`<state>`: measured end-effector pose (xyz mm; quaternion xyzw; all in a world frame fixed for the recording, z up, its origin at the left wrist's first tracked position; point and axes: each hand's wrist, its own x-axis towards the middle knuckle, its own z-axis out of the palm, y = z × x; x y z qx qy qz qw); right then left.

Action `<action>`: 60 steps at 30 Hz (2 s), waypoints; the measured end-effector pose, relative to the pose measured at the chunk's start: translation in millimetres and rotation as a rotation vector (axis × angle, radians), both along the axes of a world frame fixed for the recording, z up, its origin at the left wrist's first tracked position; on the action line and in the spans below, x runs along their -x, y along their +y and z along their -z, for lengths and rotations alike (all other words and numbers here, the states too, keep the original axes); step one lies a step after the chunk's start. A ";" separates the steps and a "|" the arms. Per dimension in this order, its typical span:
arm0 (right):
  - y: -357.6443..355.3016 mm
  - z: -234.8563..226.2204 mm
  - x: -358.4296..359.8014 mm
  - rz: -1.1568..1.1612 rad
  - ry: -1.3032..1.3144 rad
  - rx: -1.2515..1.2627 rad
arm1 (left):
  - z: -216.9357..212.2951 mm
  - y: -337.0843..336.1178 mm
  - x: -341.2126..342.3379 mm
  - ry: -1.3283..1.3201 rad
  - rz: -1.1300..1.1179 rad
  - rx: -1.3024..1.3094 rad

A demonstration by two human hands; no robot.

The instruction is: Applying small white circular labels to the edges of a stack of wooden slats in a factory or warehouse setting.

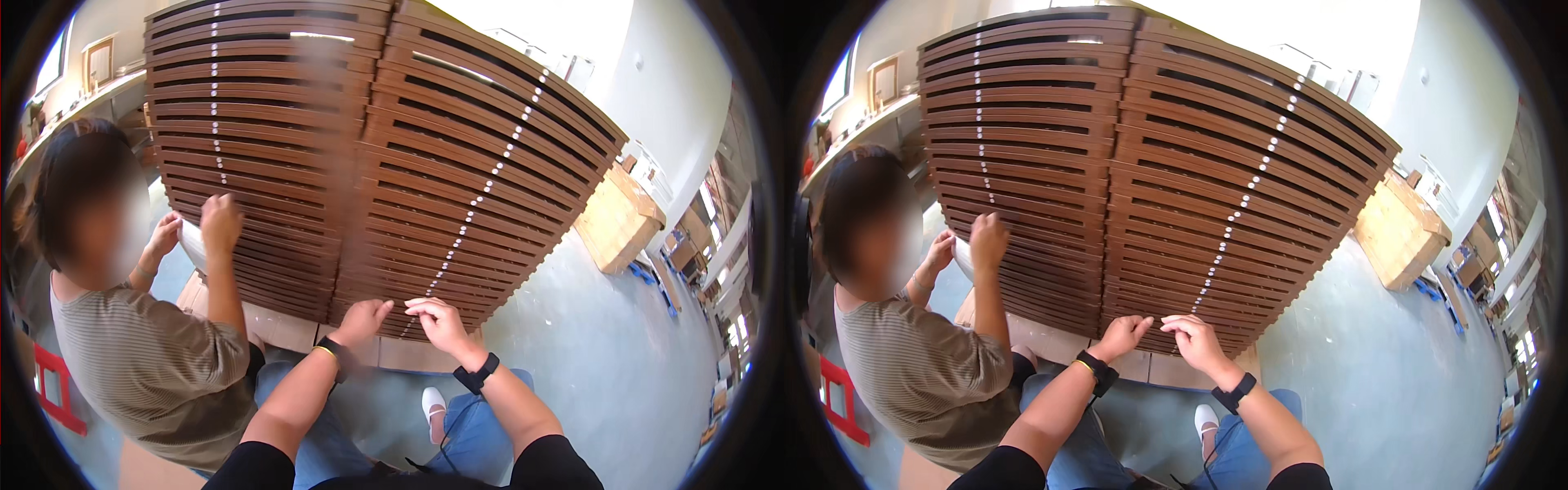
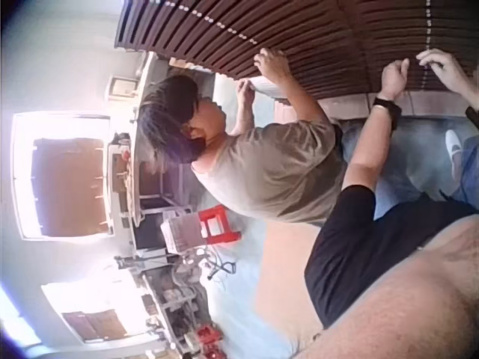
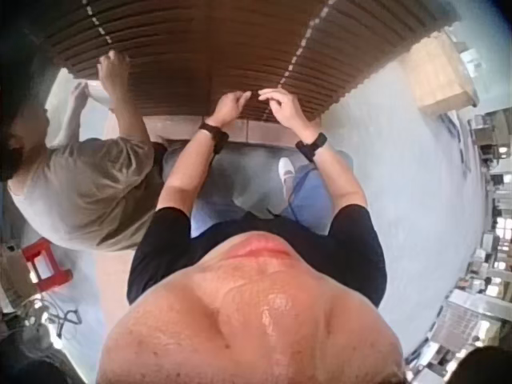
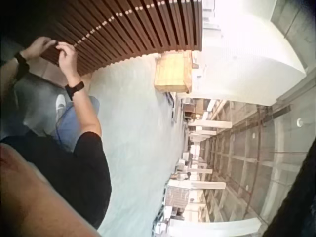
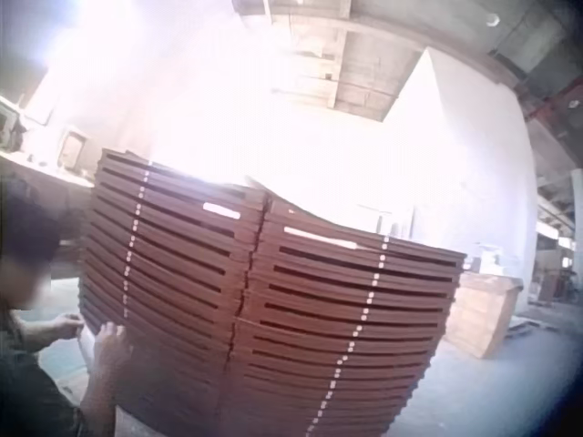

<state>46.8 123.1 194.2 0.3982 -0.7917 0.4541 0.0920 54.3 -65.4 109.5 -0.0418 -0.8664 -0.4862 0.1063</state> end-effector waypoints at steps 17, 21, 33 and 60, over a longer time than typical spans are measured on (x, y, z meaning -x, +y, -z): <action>75.6 91.9 65.6 0.088 -0.430 -0.084 | 16.9 13.8 13.6 -0.176 -0.099 -0.059; 66.3 70.8 61.5 -0.090 -0.113 -0.192 | 63.5 -3.4 17.2 0.048 -0.015 -0.153; 84.3 58.5 66.4 0.014 -0.134 -0.287 | -48.5 66.6 48.3 0.364 0.177 0.409; 96.0 72.8 70.0 -0.053 -0.287 -0.502 | -368.1 -41.0 74.9 1.208 -0.643 0.904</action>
